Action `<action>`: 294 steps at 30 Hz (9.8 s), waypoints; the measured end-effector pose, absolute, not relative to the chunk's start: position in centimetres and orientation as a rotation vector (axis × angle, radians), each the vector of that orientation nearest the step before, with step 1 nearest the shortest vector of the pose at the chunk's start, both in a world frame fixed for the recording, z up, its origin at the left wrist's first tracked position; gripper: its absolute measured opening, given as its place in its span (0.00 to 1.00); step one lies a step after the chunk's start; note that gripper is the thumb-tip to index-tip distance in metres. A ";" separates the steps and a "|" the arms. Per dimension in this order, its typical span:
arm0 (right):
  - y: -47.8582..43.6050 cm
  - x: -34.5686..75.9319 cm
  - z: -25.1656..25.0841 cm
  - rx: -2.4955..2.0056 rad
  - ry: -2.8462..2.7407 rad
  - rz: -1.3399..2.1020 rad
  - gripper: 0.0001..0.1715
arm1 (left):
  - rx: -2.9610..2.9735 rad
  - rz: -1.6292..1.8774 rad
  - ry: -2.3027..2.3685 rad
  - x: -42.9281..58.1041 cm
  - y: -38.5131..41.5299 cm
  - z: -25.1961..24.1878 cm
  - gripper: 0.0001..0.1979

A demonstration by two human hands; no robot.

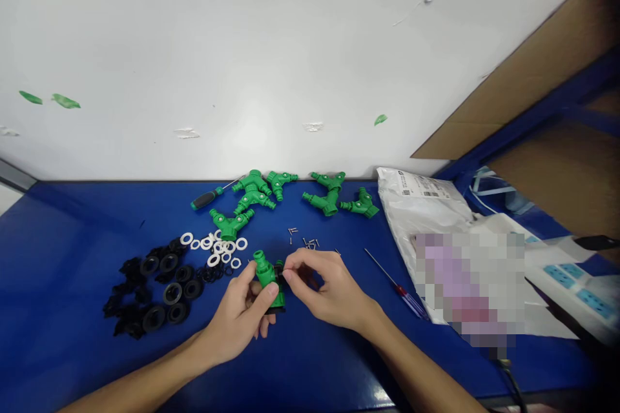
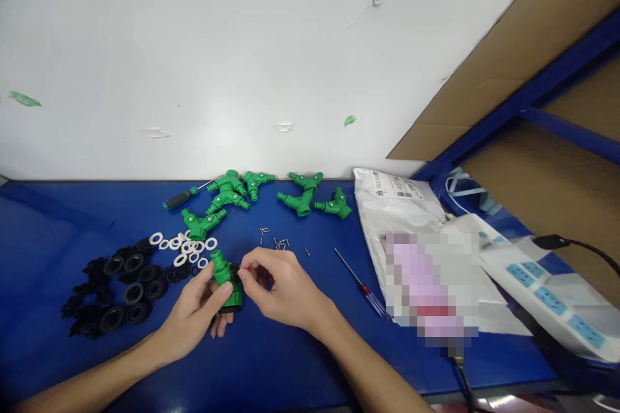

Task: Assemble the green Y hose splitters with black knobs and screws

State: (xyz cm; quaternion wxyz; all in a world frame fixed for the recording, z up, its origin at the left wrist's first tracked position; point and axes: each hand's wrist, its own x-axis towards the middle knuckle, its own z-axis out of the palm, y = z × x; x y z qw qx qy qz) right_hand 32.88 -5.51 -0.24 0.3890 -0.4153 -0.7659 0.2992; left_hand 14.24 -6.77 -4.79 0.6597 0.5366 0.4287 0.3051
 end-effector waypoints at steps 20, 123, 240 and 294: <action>-13.0 45.3 -1.5 -2.319 -1.970 0.207 0.10 | 1.131 0.687 0.993 14.3 -6.7 -3.9 0.28; -5.4 37.3 1.4 -1.236 -1.891 0.809 0.17 | 1.197 1.083 0.947 13.1 -8.5 -4.4 0.12; -6.0 37.1 1.7 -1.175 -2.169 0.571 0.14 | 1.034 1.140 0.903 13.6 -7.3 -3.2 0.11; -7.8 39.1 -1.1 -1.431 -2.093 0.454 0.11 | 0.939 0.993 0.566 13.1 -6.4 -2.6 0.06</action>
